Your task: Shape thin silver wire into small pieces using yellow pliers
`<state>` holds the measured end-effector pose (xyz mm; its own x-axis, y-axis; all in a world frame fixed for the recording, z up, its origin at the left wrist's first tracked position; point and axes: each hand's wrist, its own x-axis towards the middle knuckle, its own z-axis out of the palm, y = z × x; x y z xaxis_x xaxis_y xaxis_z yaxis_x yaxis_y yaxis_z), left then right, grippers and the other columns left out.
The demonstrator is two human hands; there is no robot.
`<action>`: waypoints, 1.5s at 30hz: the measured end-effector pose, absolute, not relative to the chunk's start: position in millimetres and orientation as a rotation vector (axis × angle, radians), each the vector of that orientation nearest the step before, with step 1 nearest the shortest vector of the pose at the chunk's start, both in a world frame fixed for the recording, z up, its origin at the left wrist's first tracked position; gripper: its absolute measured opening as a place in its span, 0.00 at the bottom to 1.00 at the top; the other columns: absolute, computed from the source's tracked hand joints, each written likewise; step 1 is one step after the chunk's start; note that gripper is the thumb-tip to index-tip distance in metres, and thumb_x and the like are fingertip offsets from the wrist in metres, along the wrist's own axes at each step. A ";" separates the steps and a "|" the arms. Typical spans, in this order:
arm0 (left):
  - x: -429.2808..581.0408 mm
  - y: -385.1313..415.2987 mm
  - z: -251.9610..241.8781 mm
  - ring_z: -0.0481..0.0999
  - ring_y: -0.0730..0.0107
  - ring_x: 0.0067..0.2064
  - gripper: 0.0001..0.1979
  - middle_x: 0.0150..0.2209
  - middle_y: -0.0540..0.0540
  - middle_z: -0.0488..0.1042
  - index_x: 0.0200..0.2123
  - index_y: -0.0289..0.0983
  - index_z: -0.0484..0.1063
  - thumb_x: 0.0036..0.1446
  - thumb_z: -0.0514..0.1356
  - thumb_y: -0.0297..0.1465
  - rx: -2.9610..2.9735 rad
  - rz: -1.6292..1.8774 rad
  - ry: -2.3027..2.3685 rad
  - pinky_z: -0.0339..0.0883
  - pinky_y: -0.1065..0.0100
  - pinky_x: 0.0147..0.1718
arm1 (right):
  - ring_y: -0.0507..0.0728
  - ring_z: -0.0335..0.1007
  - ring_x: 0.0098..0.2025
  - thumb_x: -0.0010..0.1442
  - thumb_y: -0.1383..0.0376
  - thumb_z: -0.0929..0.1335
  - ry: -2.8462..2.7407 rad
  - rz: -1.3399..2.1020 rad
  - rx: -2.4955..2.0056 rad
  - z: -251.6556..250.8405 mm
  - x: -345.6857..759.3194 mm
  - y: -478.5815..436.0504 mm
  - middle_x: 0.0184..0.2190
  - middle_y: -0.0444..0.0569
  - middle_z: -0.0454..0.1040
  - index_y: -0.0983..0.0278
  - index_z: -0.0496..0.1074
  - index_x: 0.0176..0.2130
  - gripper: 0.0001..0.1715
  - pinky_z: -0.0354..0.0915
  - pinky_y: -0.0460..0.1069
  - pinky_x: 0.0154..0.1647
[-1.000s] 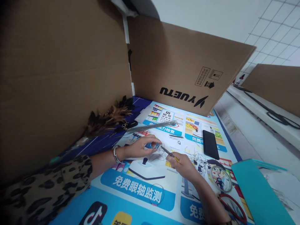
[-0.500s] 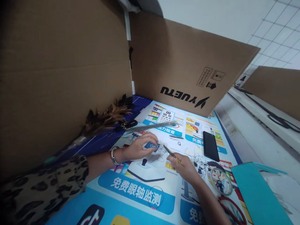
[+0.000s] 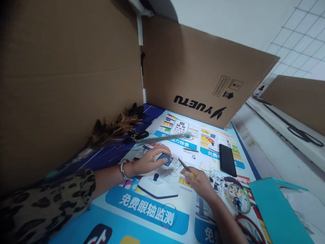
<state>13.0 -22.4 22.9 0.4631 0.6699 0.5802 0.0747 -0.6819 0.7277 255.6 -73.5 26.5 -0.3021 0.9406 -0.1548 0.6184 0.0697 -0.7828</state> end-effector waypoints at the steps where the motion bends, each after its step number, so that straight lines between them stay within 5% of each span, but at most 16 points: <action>1: 13.1 -21.9 22.6 0.67 0.67 0.44 0.11 0.40 0.43 0.68 0.41 0.35 0.67 0.52 0.54 0.24 2.092 1.189 0.598 0.62 0.62 0.45 | 0.49 0.60 0.23 0.59 0.53 0.57 -1.963 1.110 -1.548 26.1 256.1 -73.5 0.22 0.43 0.66 0.64 0.69 0.39 0.21 0.58 0.44 0.26; 10: 17.2 -25.8 20.4 0.65 0.66 0.46 0.22 0.45 0.44 0.65 0.45 0.37 0.63 0.44 0.58 0.23 2.092 0.985 0.606 0.61 0.64 0.47 | 0.48 0.59 0.22 0.59 0.54 0.57 -1.965 1.075 -1.533 24.0 255.2 -74.0 0.21 0.42 0.65 0.64 0.69 0.38 0.21 0.57 0.43 0.25; 17: 18.7 -25.0 18.3 0.68 0.69 0.41 0.09 0.38 0.45 0.68 0.39 0.35 0.66 0.53 0.54 0.27 1.976 1.025 0.637 0.63 0.67 0.43 | 0.48 0.60 0.23 0.59 0.53 0.57 -1.966 1.064 -1.538 23.3 255.0 -73.7 0.22 0.43 0.66 0.65 0.70 0.38 0.21 0.58 0.43 0.25; 45: 17.0 -23.0 28.0 0.69 0.71 0.38 0.09 0.34 0.45 0.70 0.34 0.32 0.69 0.57 0.52 0.31 1.668 1.035 0.611 0.62 0.68 0.40 | 0.49 0.62 0.27 0.59 0.54 0.58 -2.086 0.949 -1.503 28.5 254.5 -74.2 0.25 0.43 0.69 0.63 0.70 0.38 0.20 0.59 0.43 0.29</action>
<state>17.0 -23.0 28.0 0.4989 0.7987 0.3365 -0.0919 -0.3373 0.9369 254.5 -74.2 28.5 -0.3434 0.9368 -0.0677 0.6665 0.1922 -0.7203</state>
